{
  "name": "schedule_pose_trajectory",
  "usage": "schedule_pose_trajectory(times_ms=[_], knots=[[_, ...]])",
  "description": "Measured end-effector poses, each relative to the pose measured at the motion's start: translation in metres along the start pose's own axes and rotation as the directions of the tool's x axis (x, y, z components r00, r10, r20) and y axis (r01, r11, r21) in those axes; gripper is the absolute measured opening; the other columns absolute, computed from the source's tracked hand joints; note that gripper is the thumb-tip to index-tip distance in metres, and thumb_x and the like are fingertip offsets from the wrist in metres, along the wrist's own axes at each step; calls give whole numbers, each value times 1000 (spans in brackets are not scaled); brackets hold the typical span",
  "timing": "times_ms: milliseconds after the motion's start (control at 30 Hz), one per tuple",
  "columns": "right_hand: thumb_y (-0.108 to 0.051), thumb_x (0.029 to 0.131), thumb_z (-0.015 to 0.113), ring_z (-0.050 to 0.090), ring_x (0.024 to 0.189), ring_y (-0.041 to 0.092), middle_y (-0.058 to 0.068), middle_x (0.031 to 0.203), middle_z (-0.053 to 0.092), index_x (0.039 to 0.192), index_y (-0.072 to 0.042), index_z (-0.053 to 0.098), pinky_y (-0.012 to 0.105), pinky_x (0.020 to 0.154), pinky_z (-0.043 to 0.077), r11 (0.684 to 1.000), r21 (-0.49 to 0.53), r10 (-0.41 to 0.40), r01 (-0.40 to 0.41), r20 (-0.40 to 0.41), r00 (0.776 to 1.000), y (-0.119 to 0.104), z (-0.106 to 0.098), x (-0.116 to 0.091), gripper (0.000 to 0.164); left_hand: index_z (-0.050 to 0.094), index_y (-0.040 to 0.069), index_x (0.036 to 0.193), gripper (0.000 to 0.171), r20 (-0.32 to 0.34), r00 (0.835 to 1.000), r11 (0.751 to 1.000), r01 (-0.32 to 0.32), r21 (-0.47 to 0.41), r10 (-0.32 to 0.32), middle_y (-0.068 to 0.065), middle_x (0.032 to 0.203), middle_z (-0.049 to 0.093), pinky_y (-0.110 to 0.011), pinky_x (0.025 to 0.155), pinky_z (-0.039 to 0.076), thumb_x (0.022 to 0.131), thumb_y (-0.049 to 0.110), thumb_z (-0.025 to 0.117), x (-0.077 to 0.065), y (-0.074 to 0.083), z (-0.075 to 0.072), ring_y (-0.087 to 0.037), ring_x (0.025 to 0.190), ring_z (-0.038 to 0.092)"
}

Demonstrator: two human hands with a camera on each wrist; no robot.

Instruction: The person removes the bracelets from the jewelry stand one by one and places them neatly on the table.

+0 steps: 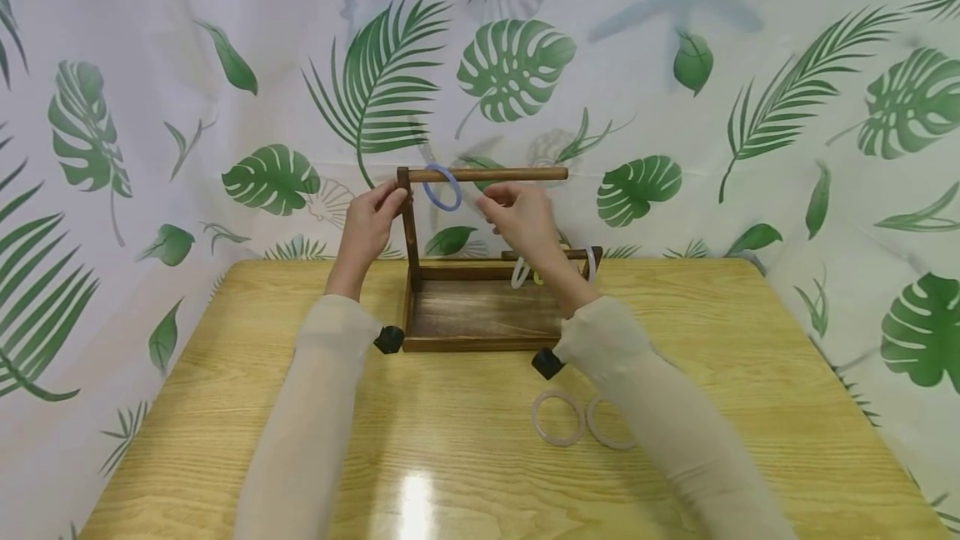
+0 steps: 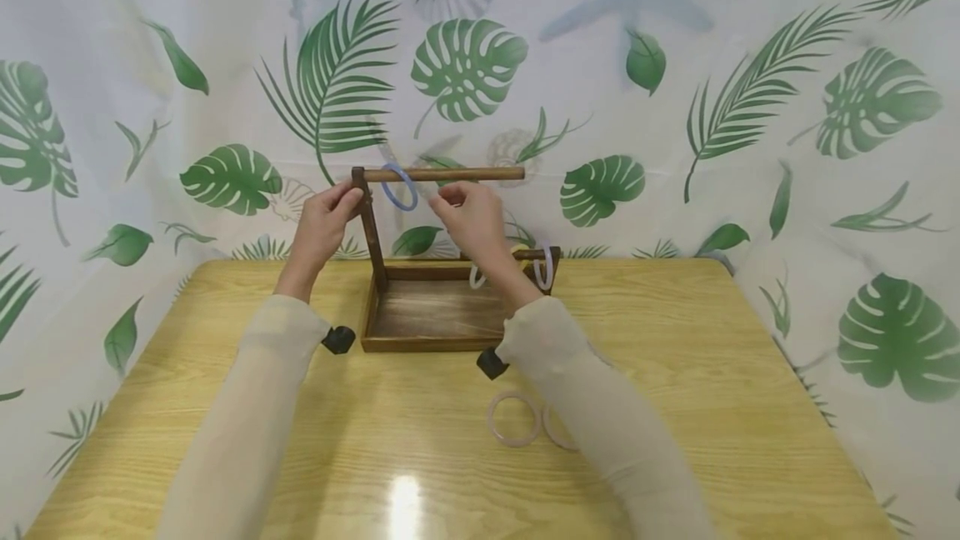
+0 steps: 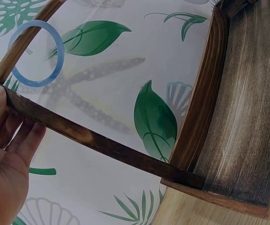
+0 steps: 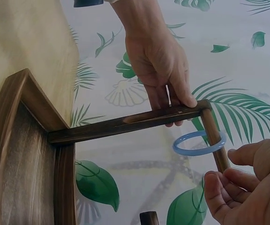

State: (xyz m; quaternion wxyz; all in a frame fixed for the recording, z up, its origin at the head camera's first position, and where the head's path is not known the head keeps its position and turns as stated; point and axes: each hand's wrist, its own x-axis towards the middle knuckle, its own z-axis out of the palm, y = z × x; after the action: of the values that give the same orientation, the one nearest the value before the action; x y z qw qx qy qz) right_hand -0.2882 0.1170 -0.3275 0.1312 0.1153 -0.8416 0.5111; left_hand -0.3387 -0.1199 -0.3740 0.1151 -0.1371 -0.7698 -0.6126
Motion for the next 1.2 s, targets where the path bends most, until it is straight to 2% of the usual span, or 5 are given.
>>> schedule_pose_trajectory(times_ms=[367, 400, 700, 1000, 1200], knots=[[-15, 99, 71, 71, 74, 26, 18, 99, 75, 119, 5, 74, 26, 63, 60, 1000, 14, 8, -8, -3, 1000, 8, 17, 13, 28, 57, -3, 145, 42, 5, 1000, 1000, 7, -9, -7, -25, 130, 67, -33, 106, 52, 110, 21, 54, -1, 2, 0, -35, 123, 64], [-15, 99, 71, 71, 75, 26, 18, 100, 75, 119, 6, 74, 26, 63, 60, 1000, 16, 10, -10, -2, 1000, 8, 19, 14, 29, 56, -4, 145, 42, 10, 1000, 1000, 21, -10, -21, -26, 131, 66, -34, 107, 52, 110, 20, 54, -3, 7, 0, -35, 124, 64], [-17, 98, 74, 72, 77, 26, 17, 101, 76, 119, 3, 75, 26, 63, 60, 1000, 3, 27, -27, 5, 1000, 5, 30, 20, 29, 56, -3, 145, 42, 2, 999, 999, 37, -29, -37, -26, 131, 65, -33, 108, 50, 110, 19, 54, 0, 2, 0, -35, 125, 63], [-17, 99, 73, 68, 73, 21, 16, 100, 75, 120, 4, 74, 22, 59, 54, 997, -5, 71, -71, -2, 997, 3, 38, 23, 29, 52, -10, 145, 40, 20, 998, 998, 61, -14, -60, -31, 132, 62, -36, 108, 51, 110, 10, 51, -16, 39, 0, -40, 127, 60], [-17, 100, 72, 69, 75, 28, 17, 94, 75, 111, 1, 78, 22, 58, 52, 998, -19, 65, -66, -18, 998, 4, 39, 24, 22, 51, -10, 146, 41, 22, 998, 998, 62, -6, -62, -30, 132, 63, -38, 107, 52, 110, 11, 50, -16, 39, -1, -41, 127, 60]])
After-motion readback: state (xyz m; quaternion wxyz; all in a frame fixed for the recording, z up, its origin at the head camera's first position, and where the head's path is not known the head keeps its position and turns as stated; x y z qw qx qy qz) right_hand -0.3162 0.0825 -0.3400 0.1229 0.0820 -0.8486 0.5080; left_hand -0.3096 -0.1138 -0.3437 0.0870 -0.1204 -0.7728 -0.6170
